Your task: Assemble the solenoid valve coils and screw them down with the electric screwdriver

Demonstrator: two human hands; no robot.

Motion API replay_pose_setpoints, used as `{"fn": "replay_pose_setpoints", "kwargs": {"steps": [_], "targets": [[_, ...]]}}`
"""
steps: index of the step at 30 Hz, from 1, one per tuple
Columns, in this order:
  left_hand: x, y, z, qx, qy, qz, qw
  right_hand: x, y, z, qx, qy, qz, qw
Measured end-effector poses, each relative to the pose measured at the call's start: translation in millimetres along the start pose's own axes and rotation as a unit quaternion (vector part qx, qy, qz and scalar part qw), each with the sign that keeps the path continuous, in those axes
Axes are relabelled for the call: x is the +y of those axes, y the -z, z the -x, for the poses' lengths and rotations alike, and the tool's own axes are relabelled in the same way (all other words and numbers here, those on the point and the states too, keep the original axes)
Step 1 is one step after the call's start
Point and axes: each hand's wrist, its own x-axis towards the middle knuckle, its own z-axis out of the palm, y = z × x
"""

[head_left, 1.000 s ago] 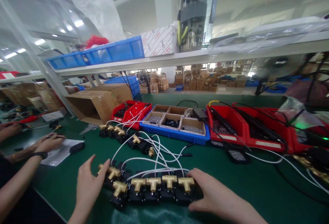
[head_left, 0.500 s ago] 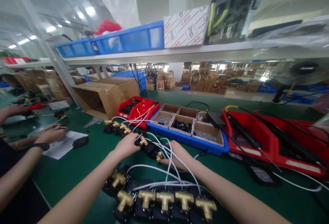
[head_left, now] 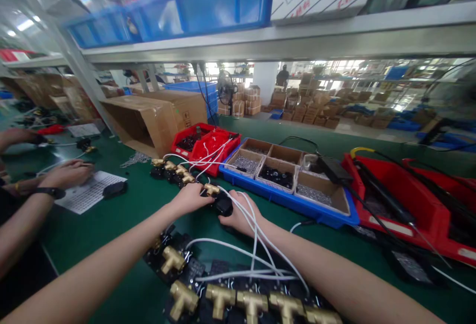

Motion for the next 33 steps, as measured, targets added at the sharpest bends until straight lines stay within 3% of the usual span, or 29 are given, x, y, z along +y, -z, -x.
{"fn": "replay_pose_setpoints", "kwargs": {"steps": [7, 14, 18, 24, 26, 29, 31, 33], "targets": [[-1.0, 4.0, -0.7, -0.016, 0.003, 0.045, 0.999, 2.6, 41.8, -19.9, -0.123, 0.028, 0.098, 0.987], [0.3, 9.1, 21.3, -0.056, -0.009, 0.077, 0.995, -20.8, 66.1, -34.1, -0.321, 0.071, 0.123, 0.937], [-4.3, 8.5, 41.6, -0.078, -0.015, 0.099, 0.992, -27.6, 75.8, -33.4, -0.321, 0.122, 0.109, 0.933], [-19.5, 16.6, 64.6, -0.088, -0.009, 0.174, 0.981, 9.1, 97.8, -28.6, -0.271, 0.174, 0.023, 0.947], [-21.9, 20.8, 68.7, -0.051, -0.007, 0.193, 0.980, 19.2, 96.2, -27.7, -0.249, 0.174, 0.001, 0.953], [-14.1, 25.6, 73.3, 0.086, -0.022, 0.179, 0.980, 23.1, 82.1, -26.3, -0.234, 0.171, -0.013, 0.957], [-1.7, 27.4, 76.0, 0.162, -0.073, 0.157, 0.972, 21.6, 70.9, -25.0, -0.229, 0.169, -0.029, 0.958], [12.6, 28.8, 77.7, 0.186, -0.143, 0.137, 0.962, 20.7, 64.2, -23.4, -0.224, 0.166, -0.052, 0.959]]}}
